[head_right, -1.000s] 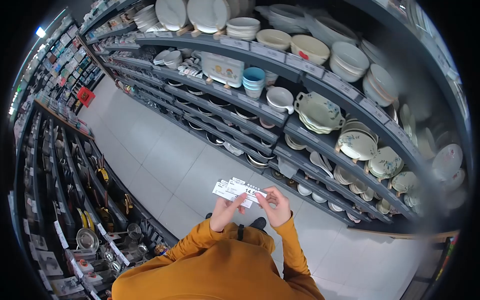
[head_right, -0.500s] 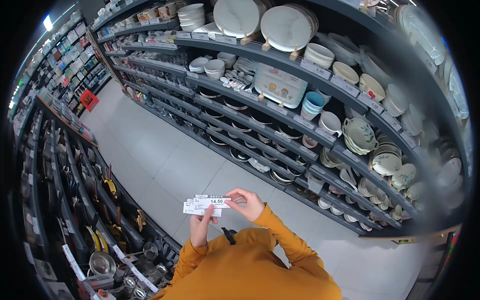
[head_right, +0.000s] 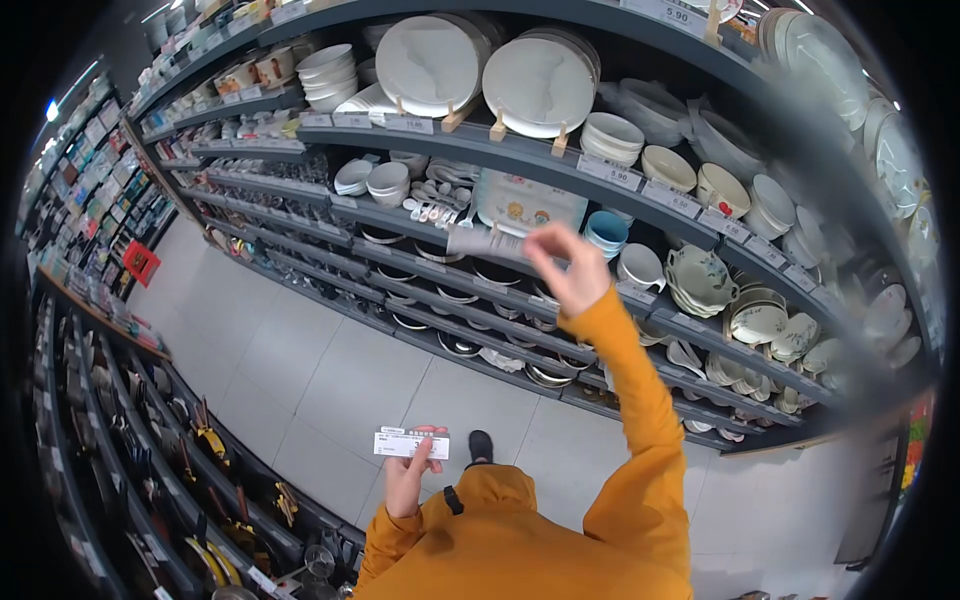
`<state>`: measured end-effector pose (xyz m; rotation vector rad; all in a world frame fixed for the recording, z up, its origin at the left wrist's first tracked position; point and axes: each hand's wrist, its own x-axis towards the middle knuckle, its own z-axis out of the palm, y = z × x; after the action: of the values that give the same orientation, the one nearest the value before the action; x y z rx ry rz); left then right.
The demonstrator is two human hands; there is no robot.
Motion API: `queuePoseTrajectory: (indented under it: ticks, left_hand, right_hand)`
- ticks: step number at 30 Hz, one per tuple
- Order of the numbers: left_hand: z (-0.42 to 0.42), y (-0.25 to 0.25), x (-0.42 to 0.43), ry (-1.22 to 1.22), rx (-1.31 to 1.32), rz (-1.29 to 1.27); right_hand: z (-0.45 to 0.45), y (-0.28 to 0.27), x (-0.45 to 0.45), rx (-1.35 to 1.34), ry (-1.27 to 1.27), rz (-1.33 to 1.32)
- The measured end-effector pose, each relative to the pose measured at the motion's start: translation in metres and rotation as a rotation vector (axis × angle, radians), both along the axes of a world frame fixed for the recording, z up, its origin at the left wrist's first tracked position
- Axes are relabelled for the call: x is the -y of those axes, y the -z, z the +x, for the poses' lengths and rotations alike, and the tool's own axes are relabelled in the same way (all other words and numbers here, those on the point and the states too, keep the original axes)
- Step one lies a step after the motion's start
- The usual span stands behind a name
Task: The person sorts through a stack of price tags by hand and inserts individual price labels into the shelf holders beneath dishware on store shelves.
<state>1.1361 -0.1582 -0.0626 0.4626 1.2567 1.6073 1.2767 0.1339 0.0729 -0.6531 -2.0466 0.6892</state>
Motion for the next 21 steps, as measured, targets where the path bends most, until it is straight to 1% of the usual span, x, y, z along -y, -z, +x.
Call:
queuePoseTrajectory:
  ticks: [1,3,4,6,10,13,14,16,19,21]
  left_hand:
    - [-0.002,0.000,-0.010,0.016,0.013,0.003]
    - [-0.009,0.006,-0.033,0.050,0.001,0.008]
    - [-0.015,0.008,-0.043,0.064,-0.006,0.009]
    - [-0.025,0.007,-0.062,0.058,-0.005,0.020]
    - [-0.054,0.007,-0.106,0.044,-0.049,0.051]
    - [-0.068,-0.001,-0.131,0.020,-0.051,0.066]
    - [-0.071,0.000,-0.137,0.024,-0.045,0.068]
    - [-0.076,0.002,-0.148,0.039,-0.039,0.069]
    - [-0.080,0.003,-0.164,0.087,-0.041,0.082]
    - [-0.081,0.003,-0.173,0.108,-0.028,0.084]
  right_hand:
    - [-0.003,-0.015,-0.028,0.018,0.089,0.126]
    - [-0.016,-0.038,-0.075,-0.086,0.172,0.192]
    - [-0.022,-0.042,-0.102,-0.086,0.182,0.302]
    - [-0.033,-0.045,-0.145,-0.066,0.195,0.291]
    - [-0.047,-0.045,-0.187,0.115,0.108,0.144]
    - [-0.050,-0.046,-0.190,0.185,0.009,0.053]
    - [-0.051,-0.045,-0.193,0.168,-0.007,0.036]
    - [-0.051,-0.045,-0.195,0.087,-0.003,-0.094]
    - [-0.049,-0.052,-0.187,0.047,0.026,-0.146]
    - [-0.044,-0.051,-0.189,0.146,0.029,-0.055]
